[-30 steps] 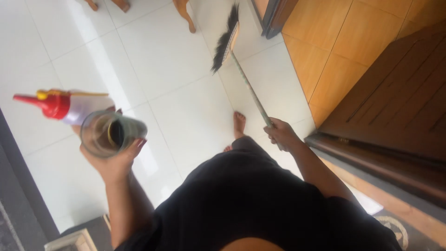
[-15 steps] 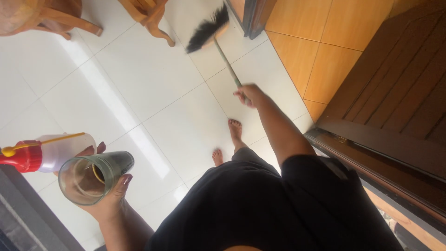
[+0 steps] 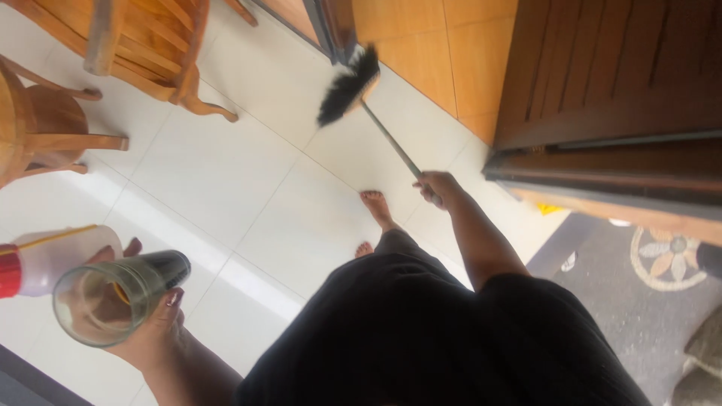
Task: Sweeping the tiled floor of an entryway while holding a glass of liquid and a bottle in one hand.
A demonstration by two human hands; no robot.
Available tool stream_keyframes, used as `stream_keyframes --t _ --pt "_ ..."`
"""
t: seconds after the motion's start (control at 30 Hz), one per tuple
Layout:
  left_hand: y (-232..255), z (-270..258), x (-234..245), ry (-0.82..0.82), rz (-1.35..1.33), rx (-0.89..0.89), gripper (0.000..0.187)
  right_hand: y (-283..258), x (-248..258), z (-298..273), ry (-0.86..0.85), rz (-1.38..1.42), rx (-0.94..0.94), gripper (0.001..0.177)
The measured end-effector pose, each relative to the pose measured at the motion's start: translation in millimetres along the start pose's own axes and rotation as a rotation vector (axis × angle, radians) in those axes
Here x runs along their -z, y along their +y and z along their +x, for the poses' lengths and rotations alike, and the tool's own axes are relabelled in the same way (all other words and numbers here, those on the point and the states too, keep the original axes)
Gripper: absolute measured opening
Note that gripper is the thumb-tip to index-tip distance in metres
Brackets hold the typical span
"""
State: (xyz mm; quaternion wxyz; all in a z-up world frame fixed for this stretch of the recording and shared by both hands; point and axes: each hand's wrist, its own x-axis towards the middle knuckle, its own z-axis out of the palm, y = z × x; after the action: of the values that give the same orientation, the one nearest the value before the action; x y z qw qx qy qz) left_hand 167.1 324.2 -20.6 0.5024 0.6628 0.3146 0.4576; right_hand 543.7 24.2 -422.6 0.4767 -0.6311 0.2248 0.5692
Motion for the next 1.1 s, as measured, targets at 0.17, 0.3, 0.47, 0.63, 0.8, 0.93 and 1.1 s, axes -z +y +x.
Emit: stream_keyframes --t 0.17,0.3,0.47,0.63,0.8,0.93,1.1 --pt "8.8 -30.3 15.0 -0.135 0.081 -0.103 0.083 21.5 13.9 -4.0 0.059 0.254 0.032 0.016" --pt "7.6 -69.5 40.9 -0.17 0.186 -0.069 0.086 65.7 39.6 -23.0 0.063 0.2 0.006 0.025" --pt "0.3 -111.0 69.0 -0.199 0.212 -0.185 0.086 145.2 63.1 -64.9 0.233 0.401 -0.02 0.026" --pt "17.9 -132.4 60.2 -0.269 0.161 -0.212 0.092 245.5 71.3 -98.5 0.268 0.273 -0.128 0.039" --pt "26.0 -156.3 43.0 -0.247 0.191 -0.217 0.093 337.8 112.6 -173.4 0.279 0.093 -0.142 0.026" --pt "56.1 -188.3 -4.6 -0.305 0.175 -0.3 0.078 390.7 195.3 -231.0 0.279 -0.04 -0.173 0.026" --pt "58.2 -239.1 -47.5 -0.427 0.155 -0.303 0.077 472.5 377.2 -280.2 0.304 -0.219 -0.203 0.045"
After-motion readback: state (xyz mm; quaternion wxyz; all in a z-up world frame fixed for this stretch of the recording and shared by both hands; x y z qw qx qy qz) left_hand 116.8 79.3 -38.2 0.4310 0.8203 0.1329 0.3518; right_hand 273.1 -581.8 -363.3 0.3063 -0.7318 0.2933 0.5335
